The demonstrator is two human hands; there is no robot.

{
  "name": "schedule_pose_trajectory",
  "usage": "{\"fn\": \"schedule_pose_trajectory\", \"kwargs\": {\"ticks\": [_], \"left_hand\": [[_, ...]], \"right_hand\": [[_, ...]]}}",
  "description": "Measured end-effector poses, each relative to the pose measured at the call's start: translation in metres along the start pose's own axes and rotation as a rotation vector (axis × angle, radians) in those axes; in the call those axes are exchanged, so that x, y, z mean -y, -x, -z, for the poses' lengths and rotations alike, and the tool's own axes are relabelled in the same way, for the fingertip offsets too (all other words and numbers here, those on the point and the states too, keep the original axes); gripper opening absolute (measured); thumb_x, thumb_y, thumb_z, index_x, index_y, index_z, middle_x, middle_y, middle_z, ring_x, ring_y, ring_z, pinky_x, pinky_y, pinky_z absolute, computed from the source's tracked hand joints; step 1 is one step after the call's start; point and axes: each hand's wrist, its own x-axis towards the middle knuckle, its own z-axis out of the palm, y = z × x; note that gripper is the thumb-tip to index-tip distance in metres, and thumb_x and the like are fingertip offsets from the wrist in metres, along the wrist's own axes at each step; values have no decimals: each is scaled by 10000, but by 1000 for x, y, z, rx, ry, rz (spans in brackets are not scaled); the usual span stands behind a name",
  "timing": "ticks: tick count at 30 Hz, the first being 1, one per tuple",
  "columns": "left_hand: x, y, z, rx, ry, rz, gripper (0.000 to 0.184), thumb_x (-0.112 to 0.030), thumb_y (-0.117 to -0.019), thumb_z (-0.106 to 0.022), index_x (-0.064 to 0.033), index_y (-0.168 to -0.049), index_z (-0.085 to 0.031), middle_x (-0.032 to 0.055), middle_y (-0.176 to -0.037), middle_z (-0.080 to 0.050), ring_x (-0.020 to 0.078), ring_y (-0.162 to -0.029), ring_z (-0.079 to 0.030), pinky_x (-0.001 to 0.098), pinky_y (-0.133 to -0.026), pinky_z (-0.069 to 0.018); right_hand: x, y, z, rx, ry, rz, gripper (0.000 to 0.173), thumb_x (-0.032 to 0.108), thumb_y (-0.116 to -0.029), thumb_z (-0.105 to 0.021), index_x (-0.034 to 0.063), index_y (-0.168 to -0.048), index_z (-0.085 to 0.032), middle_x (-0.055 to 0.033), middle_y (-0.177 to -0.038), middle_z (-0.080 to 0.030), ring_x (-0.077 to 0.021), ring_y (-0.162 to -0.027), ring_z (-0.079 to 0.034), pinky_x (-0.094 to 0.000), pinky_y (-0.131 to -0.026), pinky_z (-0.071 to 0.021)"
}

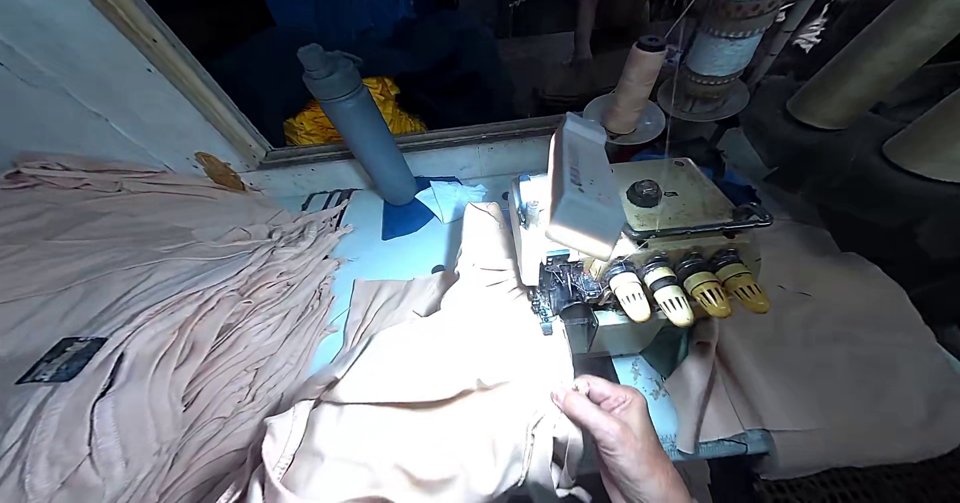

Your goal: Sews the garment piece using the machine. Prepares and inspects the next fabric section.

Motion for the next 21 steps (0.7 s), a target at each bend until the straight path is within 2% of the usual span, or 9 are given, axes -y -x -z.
{"fn": "schedule_pose_trajectory", "kwargs": {"ticks": [2,5,8,10,13,15,16,19,21], "left_hand": [[-7,-14,5,77,-65,-23,299,-155,-949,-625,123,-1037,-692,123,-989,-729,68,-953,-682,220,-904,-521],[-34,-23,10,112,-306,84,306,-162,-924,-646,103,-1071,-692,178,-1047,-712,170,-1005,-670,268,-927,-501],[-1,-7,47,254,-548,39,444,-280,-968,-662,68,-1244,-661,266,-1277,-657,378,-1253,-610,516,-1108,-436],[-5,-7,80,239,-522,-25,455,-274,-952,-697,107,-1197,-659,335,-1216,-656,479,-1185,-622,629,-1040,-450],[-67,-26,105,49,-499,160,418,-95,-972,-621,200,-1263,-567,378,-1276,-607,461,-1243,-593,573,-1081,-432],[-45,-55,118,-157,-449,126,347,-21,-957,-556,213,-1213,-546,330,-1151,-632,305,-1061,-637,438,-966,-503],[-22,-73,120,-283,-415,80,268,-9,-963,-556,186,-1143,-593,273,-1036,-656,228,-918,-635,411,-856,-518],[1,-99,89,-497,-411,-137,346,-144,-1005,-536,143,-1170,-638,283,-1055,-690,238,-891,-682,413,-825,-554],[-30,-87,36,-387,-373,-326,357,-213,-957,-625,125,-1060,-671,229,-934,-708,190,-805,-687,332,-740,-575]], "right_hand": [[3,-5,-5,-41,-36,18,221,13,-841,-683,92,-637,-658,39,-589,-605,-11,-531,-554,-186,-505,-461],[3,-2,-5,-47,-46,52,179,7,-861,-688,67,-693,-702,24,-604,-635,-14,-542,-583,-181,-515,-487],[0,5,2,42,-1,-7,141,-30,-853,-664,69,-759,-702,43,-618,-653,-12,-546,-605,-185,-525,-513],[-5,9,9,137,67,-40,133,-37,-848,-665,71,-780,-702,64,-629,-656,1,-560,-609,-185,-545,-517],[-13,15,14,228,204,-6,91,-14,-838,-666,64,-805,-697,113,-626,-612,63,-555,-539,-143,-542,-452],[-15,16,12,256,254,27,66,0,-857,-657,40,-826,-699,103,-644,-604,70,-570,-524,-136,-554,-441],[-15,16,11,270,262,36,60,2,-867,-655,30,-835,-696,95,-648,-606,70,-574,-524,-135,-559,-442],[-13,17,9,305,229,24,82,-9,-889,-639,27,-828,-680,94,-646,-595,66,-581,-523,-140,-564,-440],[-13,17,11,332,211,4,86,-21,-903,-625,19,-847,-678,88,-653,-610,56,-590,-544,-152,-579,-462]]}}
